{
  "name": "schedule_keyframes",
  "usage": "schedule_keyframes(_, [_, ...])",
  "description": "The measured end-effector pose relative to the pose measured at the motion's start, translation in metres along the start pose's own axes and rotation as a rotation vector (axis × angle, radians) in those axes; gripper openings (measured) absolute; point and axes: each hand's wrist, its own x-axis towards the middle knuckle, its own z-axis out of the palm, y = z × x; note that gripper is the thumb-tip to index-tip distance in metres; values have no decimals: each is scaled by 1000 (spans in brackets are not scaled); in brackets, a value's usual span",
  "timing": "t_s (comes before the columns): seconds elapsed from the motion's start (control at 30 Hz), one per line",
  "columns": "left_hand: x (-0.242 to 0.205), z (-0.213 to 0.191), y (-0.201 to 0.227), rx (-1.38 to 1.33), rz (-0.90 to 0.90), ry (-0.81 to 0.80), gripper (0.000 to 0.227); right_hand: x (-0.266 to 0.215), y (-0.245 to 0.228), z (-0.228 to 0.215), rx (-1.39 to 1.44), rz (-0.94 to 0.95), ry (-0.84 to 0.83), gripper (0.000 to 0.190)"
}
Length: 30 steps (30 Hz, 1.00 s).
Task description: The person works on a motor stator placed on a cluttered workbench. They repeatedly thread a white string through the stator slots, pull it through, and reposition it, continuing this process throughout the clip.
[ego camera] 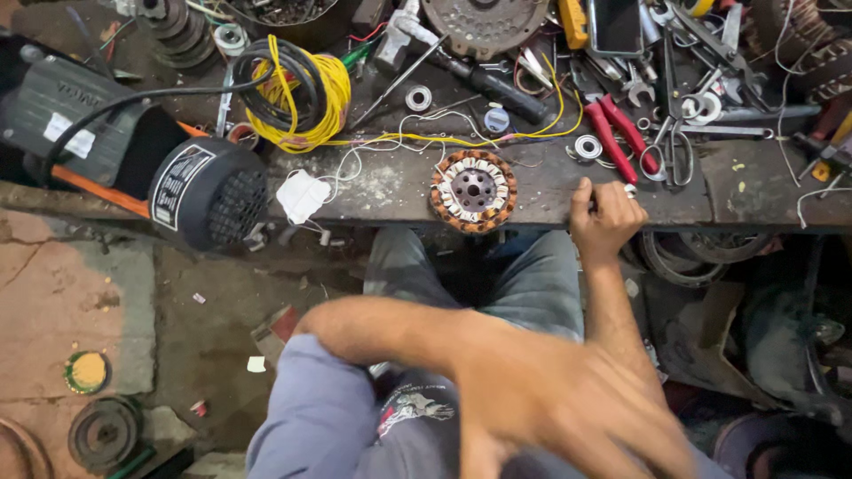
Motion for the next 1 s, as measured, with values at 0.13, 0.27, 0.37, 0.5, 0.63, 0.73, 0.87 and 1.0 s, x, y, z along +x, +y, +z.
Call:
schedule_keyframes(0.13, [-70,-16,-3,133,-242,310,88,-2,-2,-7,20,-17,-11,37])
schedule_keyframes(0.27, [-137,-26,-13,781,-722,702,62,9,-5,-5,23,-20,-8,40])
schedule_keyframes(0.37, [-184,-23,-25,996,-863,802,52,9,-7,-7,33,-3,-10,39])
schedule_keyframes(0.5, [-217,-15,-38,1223,-856,738,52,7,-6,-5,30,13,-22,38])
schedule_keyframes(0.63, [-221,-11,-45,1382,-870,560,54,4,-6,-2,14,26,-14,36])
schedule_keyframes(0.73, [-218,-12,-44,1424,-830,552,54,4,-5,-3,19,28,-21,34])
schedule_keyframes(0.87, [-214,-15,-43,1429,-839,536,58,4,-5,-4,12,16,-29,32])
schedule_keyframes(1.0, [-214,-13,-43,1430,-845,531,58,3,-5,-5,7,8,-21,28])
